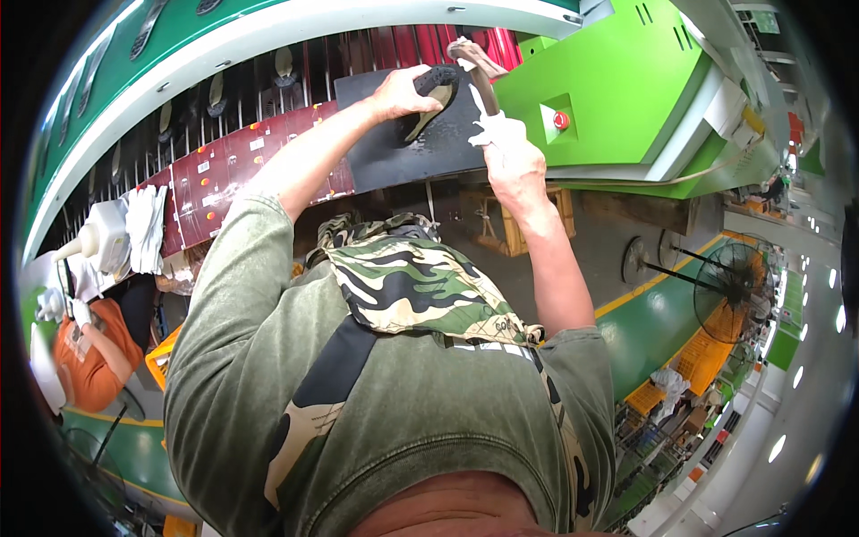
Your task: Hammering the soles and edges of shoes on a production line assembly.
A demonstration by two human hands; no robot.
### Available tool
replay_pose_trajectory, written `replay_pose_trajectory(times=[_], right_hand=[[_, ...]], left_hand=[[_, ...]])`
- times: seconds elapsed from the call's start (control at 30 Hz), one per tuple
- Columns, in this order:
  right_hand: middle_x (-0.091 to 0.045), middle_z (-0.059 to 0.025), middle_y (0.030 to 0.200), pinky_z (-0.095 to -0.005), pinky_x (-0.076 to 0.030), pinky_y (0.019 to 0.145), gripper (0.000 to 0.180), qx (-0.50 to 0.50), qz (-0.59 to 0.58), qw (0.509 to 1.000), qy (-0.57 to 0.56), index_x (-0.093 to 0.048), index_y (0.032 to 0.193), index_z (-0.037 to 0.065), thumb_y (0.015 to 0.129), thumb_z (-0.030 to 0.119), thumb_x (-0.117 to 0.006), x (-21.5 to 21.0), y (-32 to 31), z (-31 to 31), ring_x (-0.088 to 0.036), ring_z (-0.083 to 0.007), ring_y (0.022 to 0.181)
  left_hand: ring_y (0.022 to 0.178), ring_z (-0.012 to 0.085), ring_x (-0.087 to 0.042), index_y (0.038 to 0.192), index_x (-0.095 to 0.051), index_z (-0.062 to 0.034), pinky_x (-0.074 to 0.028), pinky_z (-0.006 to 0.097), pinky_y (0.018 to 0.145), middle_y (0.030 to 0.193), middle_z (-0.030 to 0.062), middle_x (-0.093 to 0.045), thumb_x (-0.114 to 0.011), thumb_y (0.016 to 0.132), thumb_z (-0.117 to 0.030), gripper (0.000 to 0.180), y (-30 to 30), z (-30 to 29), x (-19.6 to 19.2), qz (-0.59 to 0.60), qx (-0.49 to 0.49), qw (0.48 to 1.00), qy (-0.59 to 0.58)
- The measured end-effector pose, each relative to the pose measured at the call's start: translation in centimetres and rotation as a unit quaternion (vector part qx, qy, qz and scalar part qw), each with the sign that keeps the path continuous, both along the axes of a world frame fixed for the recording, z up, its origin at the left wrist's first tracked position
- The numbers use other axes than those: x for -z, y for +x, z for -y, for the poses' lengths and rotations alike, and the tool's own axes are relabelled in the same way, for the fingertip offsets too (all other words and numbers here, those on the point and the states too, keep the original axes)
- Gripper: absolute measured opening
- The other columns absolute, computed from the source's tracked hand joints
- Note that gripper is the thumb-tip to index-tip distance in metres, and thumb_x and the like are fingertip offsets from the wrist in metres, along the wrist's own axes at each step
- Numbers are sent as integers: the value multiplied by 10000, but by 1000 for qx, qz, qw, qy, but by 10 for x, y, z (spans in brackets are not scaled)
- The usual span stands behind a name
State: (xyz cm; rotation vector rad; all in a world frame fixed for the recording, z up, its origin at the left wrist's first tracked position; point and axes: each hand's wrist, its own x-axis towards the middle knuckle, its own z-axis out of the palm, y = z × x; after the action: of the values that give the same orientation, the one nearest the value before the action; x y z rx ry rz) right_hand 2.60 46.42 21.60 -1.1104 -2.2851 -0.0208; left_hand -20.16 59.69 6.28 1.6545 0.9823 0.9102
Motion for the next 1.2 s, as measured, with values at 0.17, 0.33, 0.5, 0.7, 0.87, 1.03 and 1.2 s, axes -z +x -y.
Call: replay_pose_trajectory(times=[0.17,0.33,0.5,0.7,0.87,1.03,1.2], right_hand=[[-674,-151,1006,-380,-546,775,123,47,4,989,-142,-701,977,15,891,49,-619,6,9,2,-676,-287,899],[-676,-165,1018,-387,-548,795,164,73,-130,973,-178,-657,1032,4,930,132,-644,24,14,11,-683,-325,894],[-687,-227,985,-489,-541,800,370,223,-127,887,-384,-549,1101,6,874,240,-724,120,23,22,-677,-424,916],[-687,-174,827,-372,-544,542,298,242,2,833,-498,-537,1048,-24,915,198,-685,235,37,46,-664,-213,540],[-620,-80,703,-327,-462,422,192,201,-204,719,-634,-561,1006,-18,934,134,-654,155,24,6,-577,-158,448],[-611,-51,740,-258,-486,481,244,94,-297,834,-455,-555,1036,10,931,188,-684,52,7,-42,-584,-100,537],[-618,-81,777,-298,-497,492,214,11,-357,907,-224,-534,1065,17,932,142,-647,141,-16,26,-612,-134,561]], left_hand=[[1050,241,-672,1246,-607,-84,-509,374,956,1094,126,-707,-875,614,-297,719,-1,-1,11,-88,-1,995,49],[1011,233,-664,1190,-606,6,-513,353,924,1069,133,-703,-858,575,-282,725,-11,-7,30,-50,-13,988,-143],[816,210,-693,1127,-646,-16,-556,377,766,941,100,-711,-793,689,-248,517,-39,68,67,74,50,886,-455],[823,234,-693,1108,-663,-36,-564,415,747,932,107,-720,-803,737,-314,484,-26,181,92,165,-50,773,-610],[803,217,-688,1164,-620,-30,-571,398,757,962,106,-706,-816,738,-283,532,-13,231,99,194,-123,783,-578],[784,223,-689,1166,-604,0,-581,383,742,934,119,-697,-775,761,-271,516,2,250,112,228,-187,785,-544],[785,231,-689,1153,-620,-5,-580,401,737,947,126,-700,-790,745,-249,505,7,247,115,258,-185,776,-545]])
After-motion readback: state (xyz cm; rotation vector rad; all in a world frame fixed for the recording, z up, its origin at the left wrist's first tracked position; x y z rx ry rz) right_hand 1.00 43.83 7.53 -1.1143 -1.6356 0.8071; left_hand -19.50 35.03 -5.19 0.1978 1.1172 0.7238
